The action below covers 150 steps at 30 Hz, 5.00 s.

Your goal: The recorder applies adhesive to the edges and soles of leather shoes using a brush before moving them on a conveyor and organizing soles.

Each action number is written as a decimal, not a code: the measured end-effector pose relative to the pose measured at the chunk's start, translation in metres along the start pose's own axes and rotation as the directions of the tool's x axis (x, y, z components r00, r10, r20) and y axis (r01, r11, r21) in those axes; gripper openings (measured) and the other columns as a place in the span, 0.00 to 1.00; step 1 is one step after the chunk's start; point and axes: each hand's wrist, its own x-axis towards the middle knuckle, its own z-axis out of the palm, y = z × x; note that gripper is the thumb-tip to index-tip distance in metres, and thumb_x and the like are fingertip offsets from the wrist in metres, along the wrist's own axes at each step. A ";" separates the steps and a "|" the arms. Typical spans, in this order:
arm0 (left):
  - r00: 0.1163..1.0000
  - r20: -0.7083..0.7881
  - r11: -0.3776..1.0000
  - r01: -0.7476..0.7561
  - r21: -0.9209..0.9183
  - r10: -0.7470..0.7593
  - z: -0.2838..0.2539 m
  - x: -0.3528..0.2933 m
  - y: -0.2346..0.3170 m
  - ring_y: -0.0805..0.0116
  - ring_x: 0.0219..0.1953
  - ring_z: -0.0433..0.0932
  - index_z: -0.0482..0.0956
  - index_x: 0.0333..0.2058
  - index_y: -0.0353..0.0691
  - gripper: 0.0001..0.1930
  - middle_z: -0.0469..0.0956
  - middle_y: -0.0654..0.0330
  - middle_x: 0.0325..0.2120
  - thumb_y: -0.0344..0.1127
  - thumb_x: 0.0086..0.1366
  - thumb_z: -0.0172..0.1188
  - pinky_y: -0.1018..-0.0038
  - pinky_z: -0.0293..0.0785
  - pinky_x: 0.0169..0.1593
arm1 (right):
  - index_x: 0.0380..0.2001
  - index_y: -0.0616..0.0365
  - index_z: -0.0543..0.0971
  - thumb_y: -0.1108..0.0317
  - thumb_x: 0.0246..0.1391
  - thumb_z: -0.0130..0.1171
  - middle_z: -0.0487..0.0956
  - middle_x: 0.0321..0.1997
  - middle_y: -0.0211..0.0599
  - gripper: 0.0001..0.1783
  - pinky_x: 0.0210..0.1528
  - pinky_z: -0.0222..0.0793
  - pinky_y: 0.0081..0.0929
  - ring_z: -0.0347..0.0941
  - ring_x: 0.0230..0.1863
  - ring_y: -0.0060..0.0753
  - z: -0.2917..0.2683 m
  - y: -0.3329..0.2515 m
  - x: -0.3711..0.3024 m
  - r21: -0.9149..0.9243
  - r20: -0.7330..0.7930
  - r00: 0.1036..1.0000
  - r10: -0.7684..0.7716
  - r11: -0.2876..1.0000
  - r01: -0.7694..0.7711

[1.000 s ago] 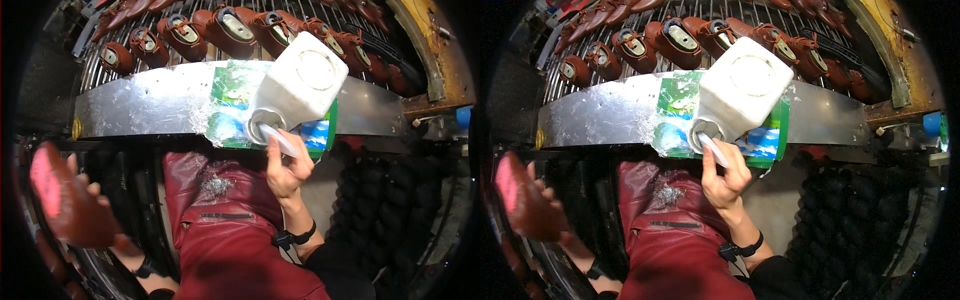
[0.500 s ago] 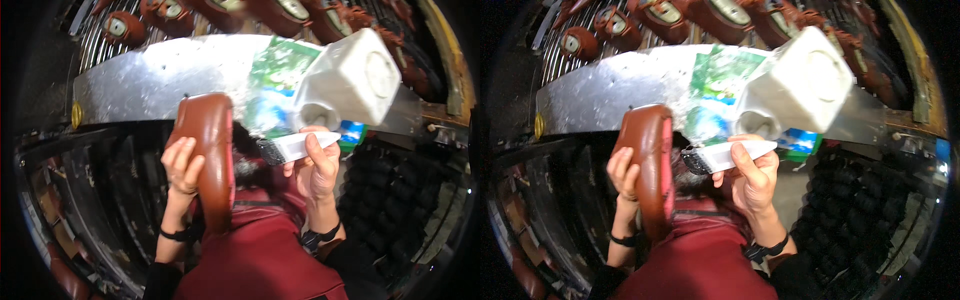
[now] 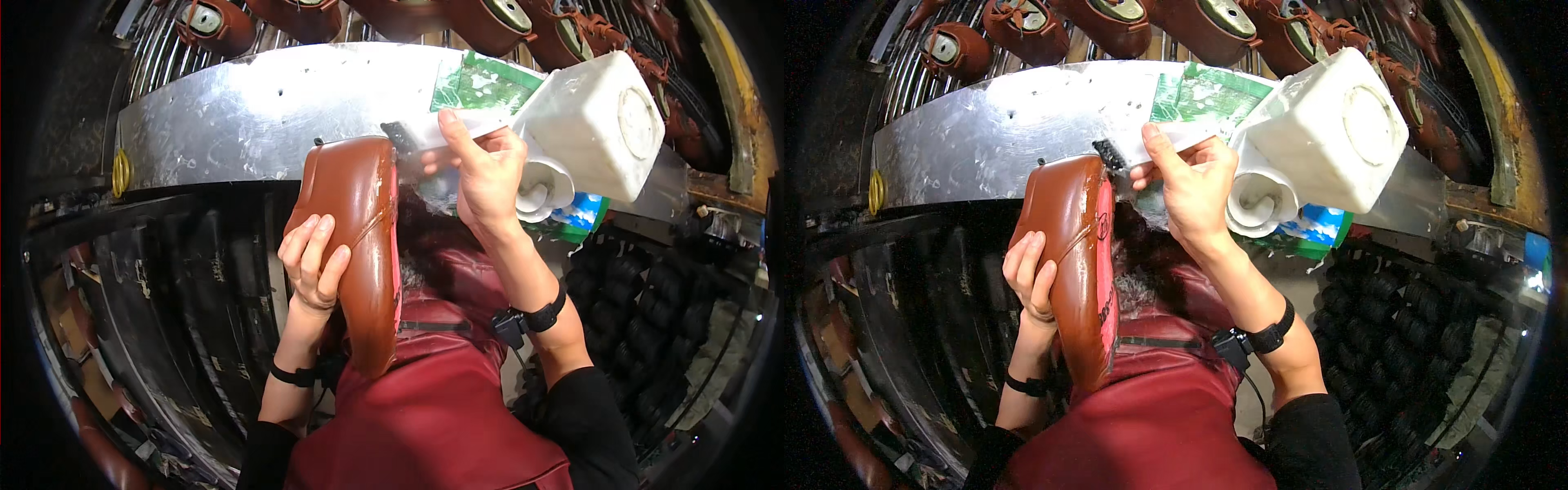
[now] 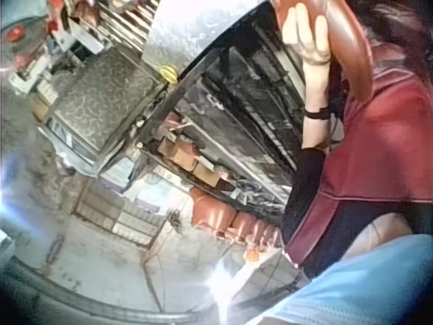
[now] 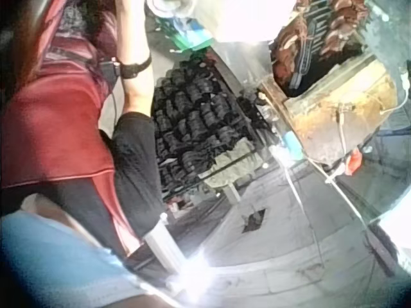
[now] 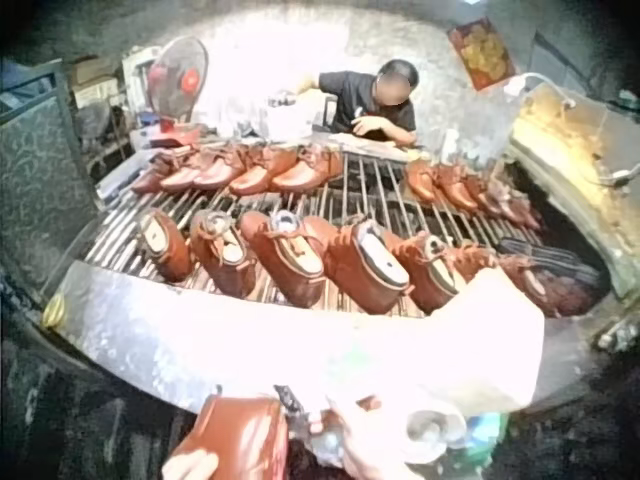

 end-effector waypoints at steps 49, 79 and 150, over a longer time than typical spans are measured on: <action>0.924 0.343 0.952 0.245 -0.184 -0.171 -0.030 0.180 -0.020 0.44 0.56 0.77 0.72 0.64 0.37 0.47 0.79 0.48 0.54 0.19 0.38 0.76 0.58 0.70 0.64 | 0.38 0.69 0.83 0.75 0.41 0.68 0.86 0.40 0.52 0.16 0.48 0.79 0.38 0.84 0.43 0.45 -0.001 -0.157 -0.011 -0.064 0.679 0.523 -0.516 0.668 0.742; 0.550 0.632 -0.162 0.671 -0.724 -0.546 -0.045 0.037 0.024 0.61 0.35 0.88 0.84 0.50 0.26 0.30 0.88 0.45 0.38 0.27 0.45 0.75 0.70 0.83 0.44 | 0.32 0.68 0.83 0.71 0.61 0.62 0.84 0.27 0.48 0.08 0.17 0.69 0.25 0.78 0.18 0.33 -0.066 -0.091 -0.055 0.351 -0.041 0.981 0.190 0.922 -0.164; 0.459 -0.031 0.366 0.663 -0.653 -0.888 -0.101 0.178 -0.108 0.63 0.43 0.83 0.76 0.58 0.28 0.20 0.83 0.49 0.46 0.36 0.73 0.58 0.71 0.78 0.50 | 0.61 0.69 0.73 0.88 0.48 0.73 0.72 0.34 0.39 0.35 0.23 0.58 0.22 0.63 0.22 0.23 -0.090 -0.085 -0.074 -0.935 0.186 0.815 -0.549 0.155 0.318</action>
